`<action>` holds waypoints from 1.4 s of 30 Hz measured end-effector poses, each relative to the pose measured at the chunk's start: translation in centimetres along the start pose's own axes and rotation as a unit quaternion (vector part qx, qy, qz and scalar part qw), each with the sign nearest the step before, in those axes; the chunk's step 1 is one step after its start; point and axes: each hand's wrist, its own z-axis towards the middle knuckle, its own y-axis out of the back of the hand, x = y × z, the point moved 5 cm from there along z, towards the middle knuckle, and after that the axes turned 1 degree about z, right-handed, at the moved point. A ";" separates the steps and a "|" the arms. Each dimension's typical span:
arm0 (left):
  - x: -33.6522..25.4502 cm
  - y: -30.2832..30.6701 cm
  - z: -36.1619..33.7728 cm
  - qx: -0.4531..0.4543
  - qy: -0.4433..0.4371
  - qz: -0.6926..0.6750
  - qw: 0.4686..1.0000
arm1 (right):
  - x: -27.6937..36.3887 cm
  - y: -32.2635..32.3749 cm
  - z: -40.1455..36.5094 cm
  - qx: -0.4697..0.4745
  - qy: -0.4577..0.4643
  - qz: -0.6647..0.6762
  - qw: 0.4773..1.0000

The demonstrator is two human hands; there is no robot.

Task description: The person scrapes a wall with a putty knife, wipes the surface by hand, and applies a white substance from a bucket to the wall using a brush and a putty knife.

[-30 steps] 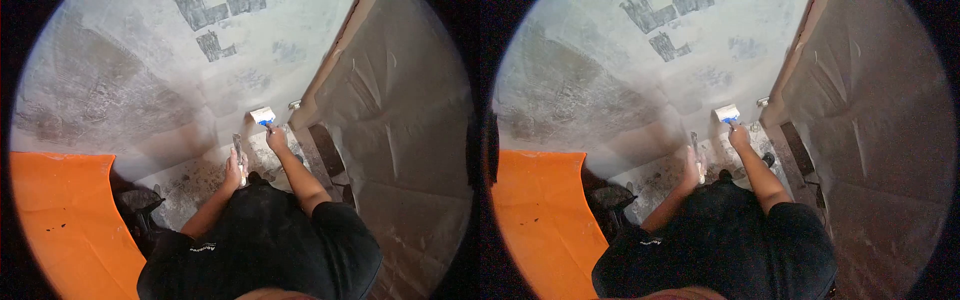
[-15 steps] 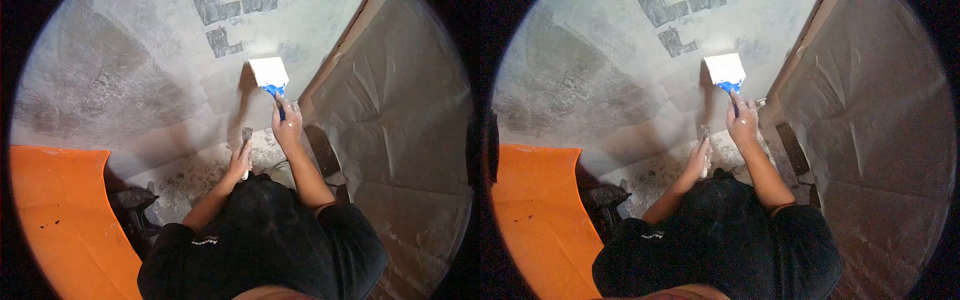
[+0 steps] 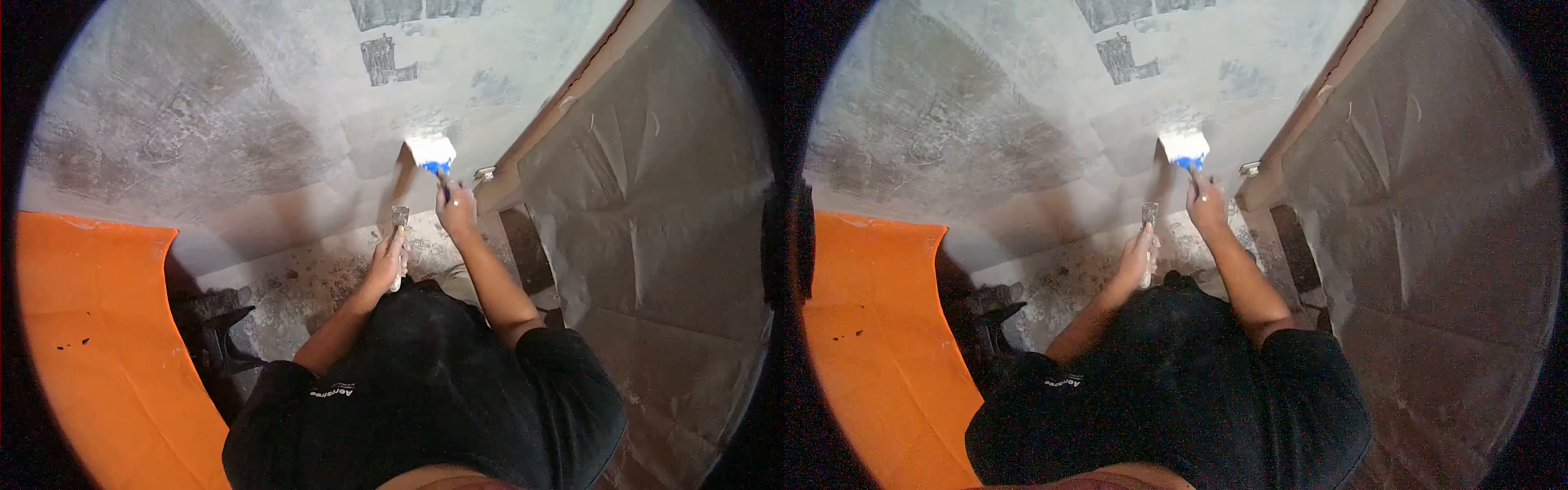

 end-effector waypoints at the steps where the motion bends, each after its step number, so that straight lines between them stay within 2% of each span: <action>1: 0.0 0.0 0.1 0.000 0.001 -0.002 1.000 | 0.9 0.9 0.9 -0.026 0.022 0.037 0.999; 7: 0.1 0.3 0.5 -0.008 0.003 0.014 1.000 | 3.6 4.5 -1.7 -0.024 0.035 0.051 0.998; 14: 0.0 -0.2 0.2 0.005 0.010 0.015 1.000 | 3.4 3.6 0.2 -0.054 0.028 0.043 0.997; 19: 0.0 -0.3 0.2 0.015 0.007 0.013 1.000 | 3.5 3.6 0.6 -0.028 -0.006 0.030 0.999; 26: 0.1 -1.0 0.1 0.029 0.004 0.013 1.000 | 3.7 5.3 0.7 -0.019 0.024 0.067 0.997; 30: 0.3 -0.6 -0.1 0.025 0.009 0.002 1.000 | 3.4 5.6 1.3 0.042 -0.013 0.041 0.998; 32: 0.3 -0.2 0.1 0.016 0.008 0.003 1.000 | 4.1 5.7 1.9 0.021 0.023 0.013 0.999; 39: 0.1 0.7 0.6 -0.018 0.015 -0.006 1.000 | 5.8 5.6 2.5 -0.011 0.018 0.010 1.000; 42: -0.3 0.4 0.6 -0.004 0.009 -0.007 1.000 | 5.4 5.9 2.2 -0.009 0.015 0.017 1.000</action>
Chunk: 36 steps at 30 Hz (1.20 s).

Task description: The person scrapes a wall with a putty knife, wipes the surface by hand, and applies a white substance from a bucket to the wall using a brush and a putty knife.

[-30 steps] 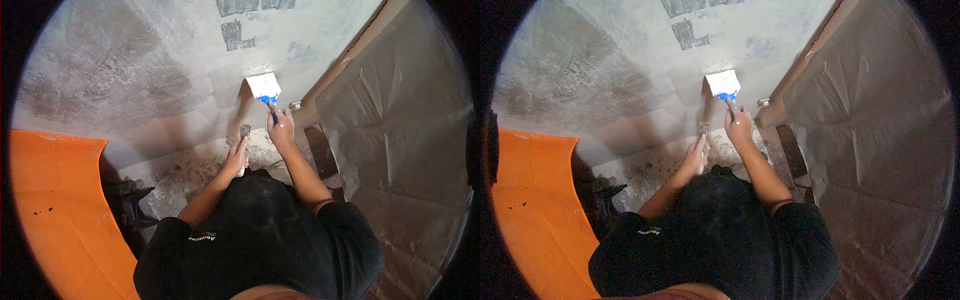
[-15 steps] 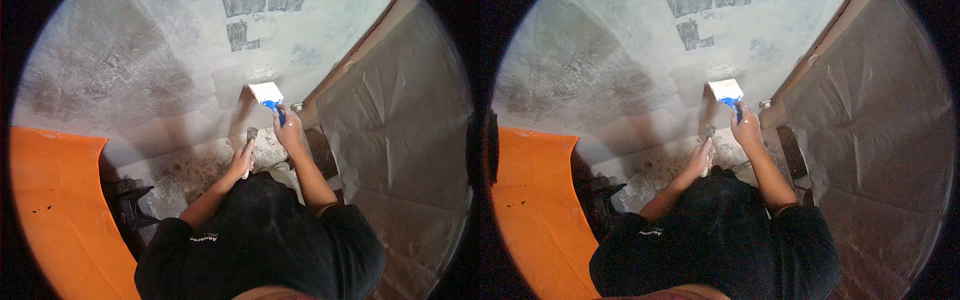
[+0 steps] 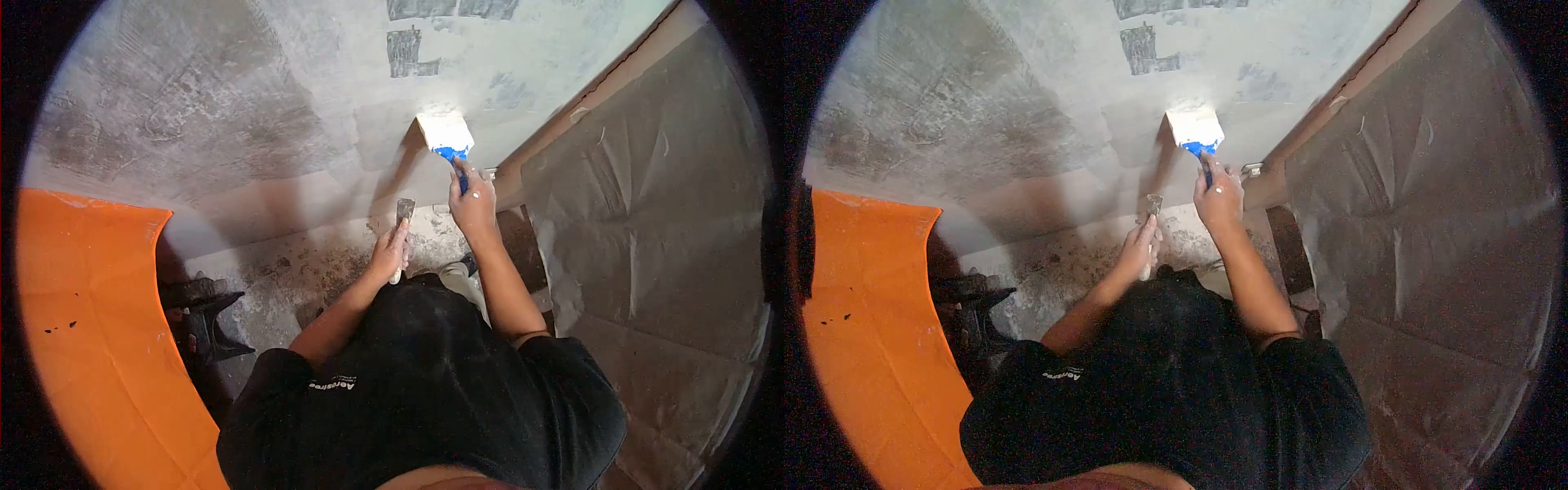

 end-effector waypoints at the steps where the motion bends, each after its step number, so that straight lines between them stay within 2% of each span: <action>1: -0.2 -0.1 -0.2 -0.001 0.001 0.001 1.000 | -0.1 0.5 -0.5 0.004 0.025 0.006 1.000; 3: -0.5 -0.3 -0.4 0.005 0.008 0.011 1.000 | 0.0 0.6 -0.7 0.009 0.050 0.014 0.999; 10: 0.1 -0.8 -0.3 0.014 0.008 0.009 1.000 | 0.1 0.9 -0.5 -0.004 -0.006 -0.002 1.000; 15: 0.4 -0.5 -0.1 0.006 -0.003 0.008 1.000 | -0.9 -0.8 -0.8 -0.010 0.052 0.000 0.999; 20: 0.6 -0.3 -0.4 0.007 0.032 0.008 0.999 | -1.3 -1.3 -1.9 -0.001 0.001 0.043 0.999; 24: 1.6 0.1 -0.2 -0.030 0.005 0.004 1.000 | -2.4 -2.6 -1.9 -0.026 0.046 0.007 0.999; 30: 2.3 0.6 0.1 -0.023 0.032 -0.005 0.999 | -2.8 -2.9 -2.1 0.021 -0.024 0.005 0.999; 32: 2.2 0.4 0.5 -0.021 0.034 -0.005 0.999 | -3.4 -3.6 -2.5 0.011 0.006 0.013 1.000; 34: 1.9 0.5 0.4 -0.004 0.025 -0.001 1.000 | -4.0 -4.3 -3.0 0.029 -0.018 0.019 0.999; 36: 1.9 0.5 0.4 -0.009 0.024 0.009 1.000 | -3.8 -4.8 -2.5 0.003 0.029 -0.010 1.000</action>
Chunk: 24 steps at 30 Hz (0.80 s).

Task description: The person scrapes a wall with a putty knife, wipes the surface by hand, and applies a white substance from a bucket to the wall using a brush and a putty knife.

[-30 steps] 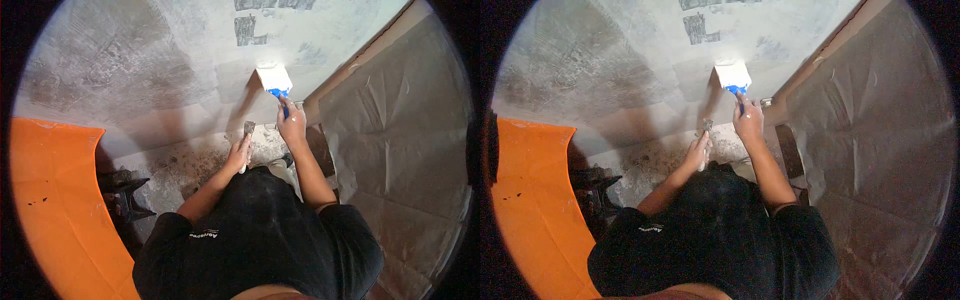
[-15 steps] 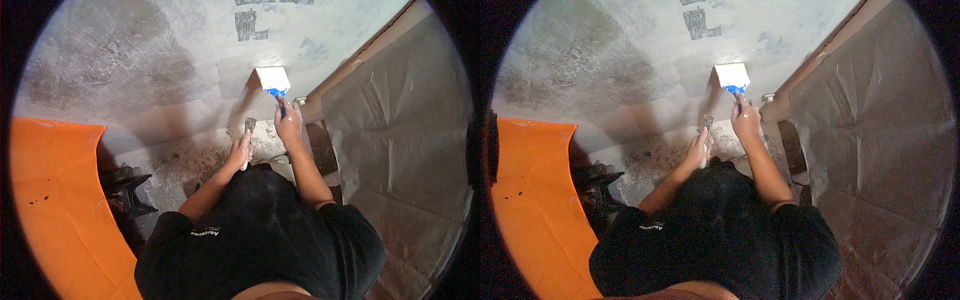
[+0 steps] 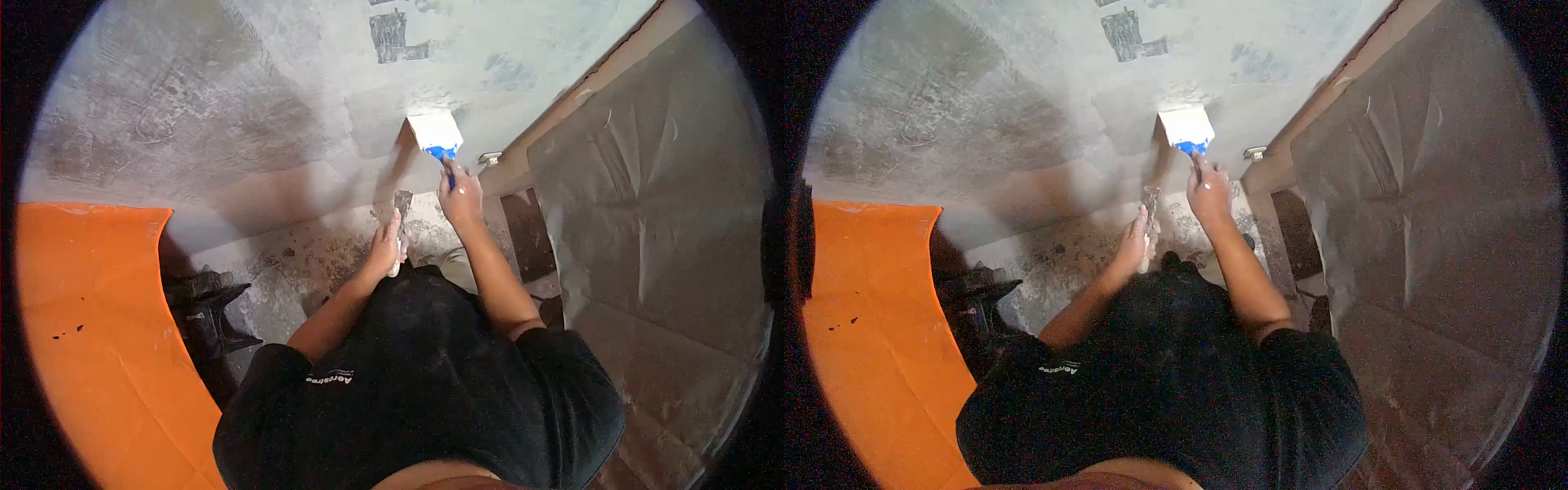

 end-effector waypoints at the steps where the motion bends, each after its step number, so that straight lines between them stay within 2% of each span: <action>1: 0.0 -0.2 0.1 -0.007 -0.005 0.006 1.000 | -0.6 -0.8 0.5 0.034 -0.051 0.004 0.998; 9: 0.6 -0.3 0.4 -0.009 0.034 -0.034 0.999 | -1.0 -1.7 -0.1 0.039 -0.063 0.001 0.997; 11: 0.1 -0.3 0.3 -0.005 0.022 -0.022 0.999 | -1.5 -1.7 -0.3 0.047 -0.069 -0.031 0.996; 14: 0.0 -0.1 0.0 -0.003 0.020 -0.019 1.000 | -3.5 -3.4 -1.2 0.082 -0.073 0.016 0.994; 18: 0.6 -0.2 -0.4 -0.018 0.041 -0.016 0.999 | -4.2 -4.2 -0.6 0.056 -0.083 0.004 0.995; 20: 0.9 -0.1 0.0 -0.009 0.020 -0.013 1.000 | -5.0 -4.5 -2.4 0.094 -0.086 -0.009 0.992; 24: 1.2 -0.4 -0.2 -0.001 0.015 -0.014 1.000 | -5.1 -5.9 -1.3 0.101 -0.080 0.007 0.992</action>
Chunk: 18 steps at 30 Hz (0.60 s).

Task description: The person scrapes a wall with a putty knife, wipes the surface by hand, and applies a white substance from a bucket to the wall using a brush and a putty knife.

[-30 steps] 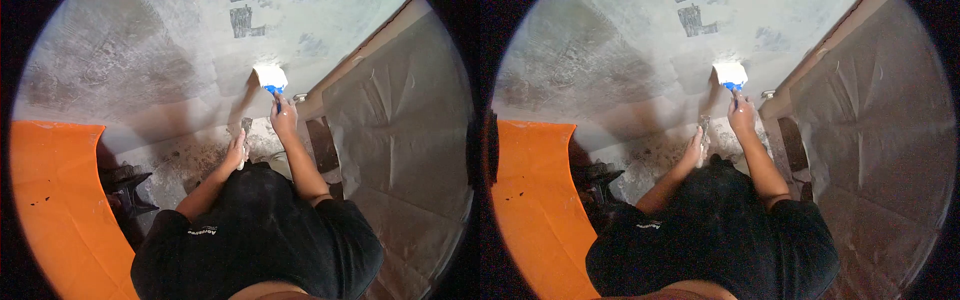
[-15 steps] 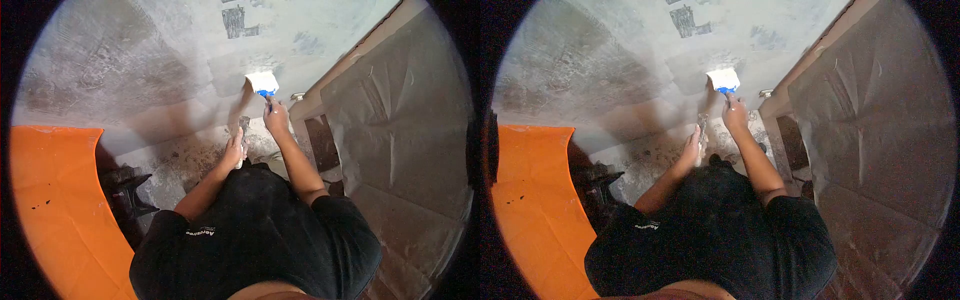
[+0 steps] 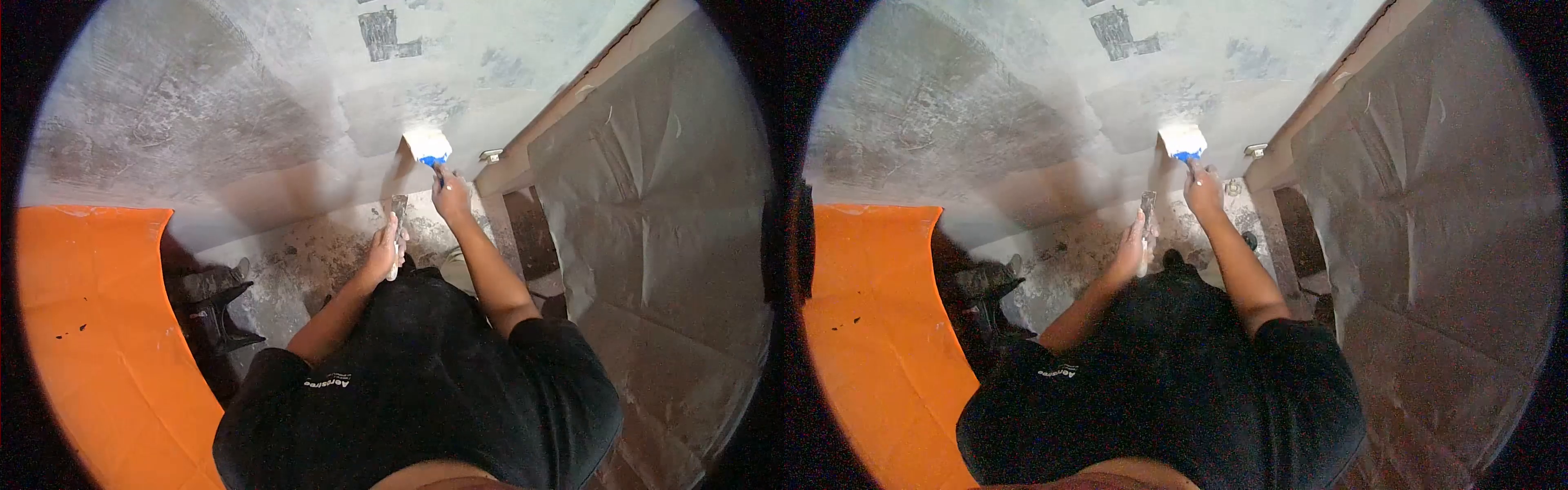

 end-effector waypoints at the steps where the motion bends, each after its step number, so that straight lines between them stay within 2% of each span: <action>1: 0.4 0.0 0.1 -0.005 0.002 0.004 1.000 | -0.1 -0.2 0.6 -0.007 -0.012 -0.014 1.000; 6: -0.7 -0.1 -0.7 -0.007 -0.010 0.013 1.000 | 0.6 3.0 -2.5 -0.009 -0.005 -0.014 1.000; 8: -0.7 0.2 -0.9 0.001 -0.005 0.006 1.000 | 1.6 5.6 -3.5 -0.063 0.072 0.067 0.993; 10: -0.2 0.7 -0.7 -0.005 -0.009 0.009 1.000 | 4.1 8.6 -3.7 -0.059 0.044 0.063 0.995; 13: -0.6 0.7 -0.8 -0.013 -0.013 0.021 1.000 | 8.2 12.3 -3.1 -0.130 0.081 0.042 0.987; 16: -0.6 0.6 -0.5 -0.020 -0.006 0.023 1.000 | 8.4 10.8 -1.5 -0.152 0.091 0.047 0.983; 17: -0.5 0.6 -0.2 -0.022 -0.003 0.020 1.000 | 7.2 8.7 -0.7 -0.095 0.057 0.014 0.994; 18: -0.4 0.6 -0.2 -0.025 0.000 0.016 1.000 | 5.7 6.8 -0.6 -0.095 0.057 0.013 0.994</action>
